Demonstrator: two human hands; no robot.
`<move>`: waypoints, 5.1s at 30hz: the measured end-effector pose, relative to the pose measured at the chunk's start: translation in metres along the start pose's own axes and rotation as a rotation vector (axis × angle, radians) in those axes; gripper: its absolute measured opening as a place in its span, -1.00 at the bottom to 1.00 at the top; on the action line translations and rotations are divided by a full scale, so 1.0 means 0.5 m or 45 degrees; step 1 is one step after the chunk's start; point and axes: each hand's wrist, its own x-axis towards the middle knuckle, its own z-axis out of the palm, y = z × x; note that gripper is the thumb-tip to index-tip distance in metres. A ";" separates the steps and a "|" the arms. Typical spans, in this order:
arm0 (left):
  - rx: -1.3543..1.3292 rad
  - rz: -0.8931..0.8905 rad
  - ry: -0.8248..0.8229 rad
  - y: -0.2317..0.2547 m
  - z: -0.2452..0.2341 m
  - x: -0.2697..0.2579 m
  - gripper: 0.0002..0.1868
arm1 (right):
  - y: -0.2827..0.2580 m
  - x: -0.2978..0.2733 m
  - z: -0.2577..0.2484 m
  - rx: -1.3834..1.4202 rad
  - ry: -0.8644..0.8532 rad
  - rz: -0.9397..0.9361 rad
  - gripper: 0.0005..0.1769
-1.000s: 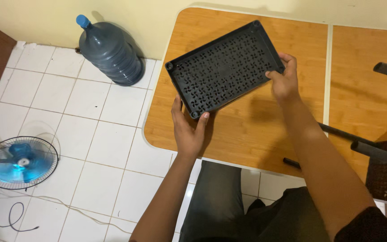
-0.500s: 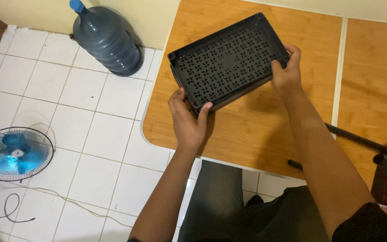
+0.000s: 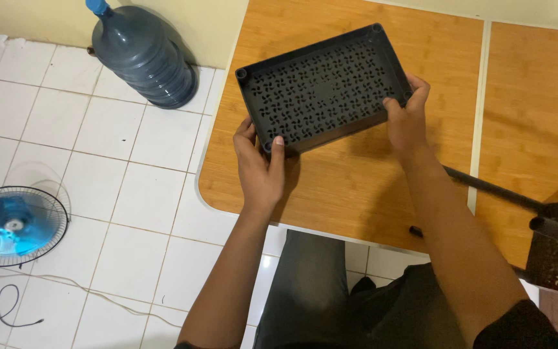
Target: The person assembles a black plastic stool by inserting rods into the frame and attaching perforated panels. They repeatedly insert and remove rods and panels, adjusting the frame on a wooden table.
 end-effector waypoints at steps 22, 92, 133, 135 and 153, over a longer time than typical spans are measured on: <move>0.303 0.143 -0.240 -0.067 -0.039 0.177 -0.45 | -0.141 -0.203 0.074 -0.689 0.248 -0.171 -0.24; 0.718 -0.001 -0.261 -0.030 -0.092 0.184 -0.36 | -0.160 -0.150 0.021 -0.258 -0.128 0.116 0.13; 0.597 0.752 -0.674 0.376 0.124 -0.044 -0.38 | -0.301 -0.431 -0.301 -0.568 0.273 -0.041 0.05; 0.550 0.793 -0.679 0.399 0.131 -0.054 -0.40 | -0.318 -0.457 -0.314 -0.604 0.250 -0.070 0.07; 0.752 1.552 -0.784 0.485 0.254 -0.173 -0.37 | -0.430 -0.500 -0.461 -0.455 0.938 -0.536 -0.91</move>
